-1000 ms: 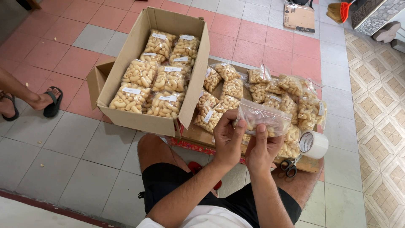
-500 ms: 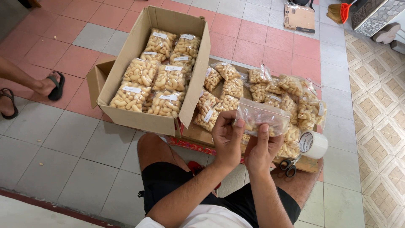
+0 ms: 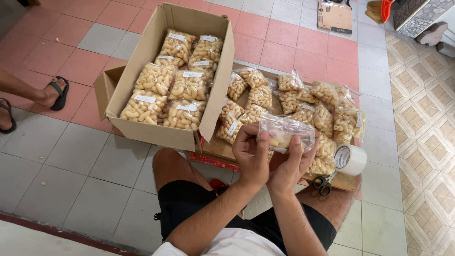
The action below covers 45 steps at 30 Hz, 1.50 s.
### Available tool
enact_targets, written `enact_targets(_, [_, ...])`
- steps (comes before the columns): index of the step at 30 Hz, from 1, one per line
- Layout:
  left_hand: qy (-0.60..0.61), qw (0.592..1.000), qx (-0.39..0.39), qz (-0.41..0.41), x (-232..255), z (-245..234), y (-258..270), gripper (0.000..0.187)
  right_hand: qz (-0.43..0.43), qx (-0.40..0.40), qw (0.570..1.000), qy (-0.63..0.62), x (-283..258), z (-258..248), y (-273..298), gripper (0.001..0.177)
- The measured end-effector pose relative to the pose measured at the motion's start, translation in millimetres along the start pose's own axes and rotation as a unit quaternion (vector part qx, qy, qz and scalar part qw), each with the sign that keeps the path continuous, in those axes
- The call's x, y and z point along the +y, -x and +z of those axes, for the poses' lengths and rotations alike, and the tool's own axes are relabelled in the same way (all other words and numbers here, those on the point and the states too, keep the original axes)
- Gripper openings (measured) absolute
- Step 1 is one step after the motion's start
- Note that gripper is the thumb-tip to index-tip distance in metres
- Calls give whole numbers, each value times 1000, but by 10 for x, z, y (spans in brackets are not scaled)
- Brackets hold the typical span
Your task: Packing small plastic bags of snacks into a cardboard box in an organized manner.
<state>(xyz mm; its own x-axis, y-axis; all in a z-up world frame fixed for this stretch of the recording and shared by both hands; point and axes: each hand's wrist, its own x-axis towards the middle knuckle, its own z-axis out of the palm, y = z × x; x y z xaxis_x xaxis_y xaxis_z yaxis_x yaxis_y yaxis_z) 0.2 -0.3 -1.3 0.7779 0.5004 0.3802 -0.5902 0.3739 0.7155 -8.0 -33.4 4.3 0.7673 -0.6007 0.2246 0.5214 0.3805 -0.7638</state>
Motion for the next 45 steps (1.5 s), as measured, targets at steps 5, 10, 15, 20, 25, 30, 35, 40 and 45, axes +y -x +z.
enact_targets(5, [-31, 998, 1, 53, 109, 1, -80, 32, -22, -21, 999, 14, -22, 30, 2, 36])
enact_targets(10, [-21, 999, 10, 48, 155, 18, -96, 30, -77, -95, 992, 44, -183, 164, -6, 46])
enact_targets(15, [-1, 999, 18, 46, 195, 20, -107, 30, -123, -127, 982, 61, -10, 20, -100, 27])
enact_targets(20, [21, 999, 33, 18, 220, -33, -133, 27, -205, -208, 944, 152, -57, -105, -285, 55])
enact_targets(25, [90, 990, 68, -85, 289, -27, -185, 25, -328, -280, 871, 235, -135, -232, -446, 69])
enact_targets(30, [151, 946, 99, -270, 415, -71, -281, 22, -369, -359, 828, 225, -234, -195, -439, 69])
enact_targets(35, [183, 937, 94, -283, 226, -251, -306, 22, -370, -337, 838, 219, -186, -228, -463, 60])
enact_targets(40, [-7, 996, -10, -87, 423, -252, -413, 73, -315, -276, 884, 208, 209, -680, -577, 68])
enact_targets(45, [38, 956, -290, -2, 572, -243, -583, 105, -236, -278, 916, 167, 424, -989, -624, 83])
